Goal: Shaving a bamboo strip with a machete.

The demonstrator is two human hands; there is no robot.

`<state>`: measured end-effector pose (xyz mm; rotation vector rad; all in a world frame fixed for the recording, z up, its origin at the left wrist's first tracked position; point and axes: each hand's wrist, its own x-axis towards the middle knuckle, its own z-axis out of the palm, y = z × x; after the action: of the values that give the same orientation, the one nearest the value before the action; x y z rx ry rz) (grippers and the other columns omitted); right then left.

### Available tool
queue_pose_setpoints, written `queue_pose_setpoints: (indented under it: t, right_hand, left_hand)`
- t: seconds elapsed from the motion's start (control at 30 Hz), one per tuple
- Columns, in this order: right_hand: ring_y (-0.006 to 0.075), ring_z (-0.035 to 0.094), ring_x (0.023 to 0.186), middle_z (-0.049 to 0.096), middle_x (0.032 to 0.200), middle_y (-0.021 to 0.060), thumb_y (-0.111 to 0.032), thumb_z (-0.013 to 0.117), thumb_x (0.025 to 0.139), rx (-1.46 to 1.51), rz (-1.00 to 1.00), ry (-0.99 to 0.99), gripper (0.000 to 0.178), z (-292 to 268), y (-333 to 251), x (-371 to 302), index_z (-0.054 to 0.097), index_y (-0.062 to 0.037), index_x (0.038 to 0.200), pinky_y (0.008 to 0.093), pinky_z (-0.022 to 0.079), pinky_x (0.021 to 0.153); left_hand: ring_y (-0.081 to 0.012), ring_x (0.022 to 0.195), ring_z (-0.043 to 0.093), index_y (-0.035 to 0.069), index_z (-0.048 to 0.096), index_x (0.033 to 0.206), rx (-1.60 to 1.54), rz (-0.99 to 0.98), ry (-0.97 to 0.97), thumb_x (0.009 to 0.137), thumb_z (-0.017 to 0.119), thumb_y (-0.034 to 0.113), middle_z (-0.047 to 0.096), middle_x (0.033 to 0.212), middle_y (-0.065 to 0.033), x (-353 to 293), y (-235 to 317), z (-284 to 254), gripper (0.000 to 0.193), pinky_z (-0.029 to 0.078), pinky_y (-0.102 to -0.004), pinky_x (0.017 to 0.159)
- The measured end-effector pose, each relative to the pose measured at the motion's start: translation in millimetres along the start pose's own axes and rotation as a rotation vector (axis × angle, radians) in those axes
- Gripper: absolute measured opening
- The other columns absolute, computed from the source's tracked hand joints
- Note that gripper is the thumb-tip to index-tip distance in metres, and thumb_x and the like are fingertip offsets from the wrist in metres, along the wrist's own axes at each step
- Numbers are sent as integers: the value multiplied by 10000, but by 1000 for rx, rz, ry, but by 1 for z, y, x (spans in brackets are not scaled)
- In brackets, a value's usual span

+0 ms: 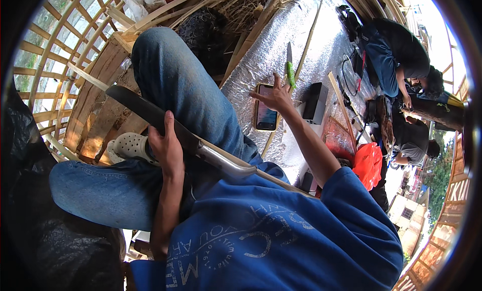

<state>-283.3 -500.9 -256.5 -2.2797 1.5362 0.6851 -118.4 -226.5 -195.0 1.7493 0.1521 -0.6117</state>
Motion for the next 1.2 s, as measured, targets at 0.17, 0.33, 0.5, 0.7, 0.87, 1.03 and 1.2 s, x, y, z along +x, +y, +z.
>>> queue_pose_setpoints:
  t: [0.17, 0.33, 0.5, 0.7, 0.87, 1.03, 1.2]
  right_hand:
    - [510, 224, 1304, 237, 1387, 356, -729, 679, 594, -68, -115, -21, 1214, -7, 8, 3, 87, -98, 1446, 550, 282, 1057]
    - [478, 304, 1274, 290, 1372, 325, -489, 781, 619, 206, -171, -25, 1074, -11, 27, 3, 160, -139, 1423, 515, 301, 1051]
    - [454, 373, 1235, 361, 1322, 319, -419, 777, 625, 259, -119, 26, 999, -7, 26, 2, 214, -140, 1402, 475, 333, 1033]
    - [436, 439, 1183, 456, 1244, 307, -458, 720, 701, 323, -90, 117, 865, 4, 32, 12, 287, -125, 1371, 417, 329, 1045]
    - [369, 554, 1062, 462, 1244, 290, -400, 711, 741, 379, -91, 118, 830, 8, 44, 21, 265, -117, 1381, 407, 552, 710]
    - [352, 568, 1036, 443, 1264, 289, -388, 716, 741, 399, -99, 66, 868, 6, 50, 20, 219, -122, 1402, 390, 560, 631]
    - [431, 418, 1217, 374, 1337, 298, -518, 731, 689, 216, -140, 207, 1015, 11, 34, 3, 162, -98, 1417, 543, 428, 958]
  left_hand:
    - [-172, 779, 546, -51, 582, 927, -2, 15, -10, 912, 577, 337, 598, 850, -95, 0, 0, 0, 388, 440, -315, 735]
    - [-177, 797, 549, -59, 587, 950, -23, 18, -13, 915, 573, 328, 604, 871, -103, 1, -2, 0, 389, 438, -315, 751]
    - [-183, 823, 550, -68, 585, 986, -20, 6, -17, 916, 572, 323, 609, 896, -111, 1, -2, 1, 398, 433, -314, 770]
    - [-175, 806, 543, -58, 587, 974, -31, 20, -11, 915, 573, 325, 601, 874, -98, 1, -2, 1, 388, 432, -311, 757]
    - [-157, 773, 526, -48, 584, 947, -37, 6, -18, 915, 576, 327, 582, 832, -74, 1, -1, 1, 377, 428, -304, 729]
    - [-152, 765, 521, -44, 585, 930, -59, 17, -13, 913, 579, 329, 579, 819, -71, 0, 1, 2, 373, 426, -302, 721]
    - [-156, 755, 525, -46, 582, 918, -40, 22, 0, 911, 580, 333, 581, 817, -75, -2, 2, 2, 379, 429, -306, 718]
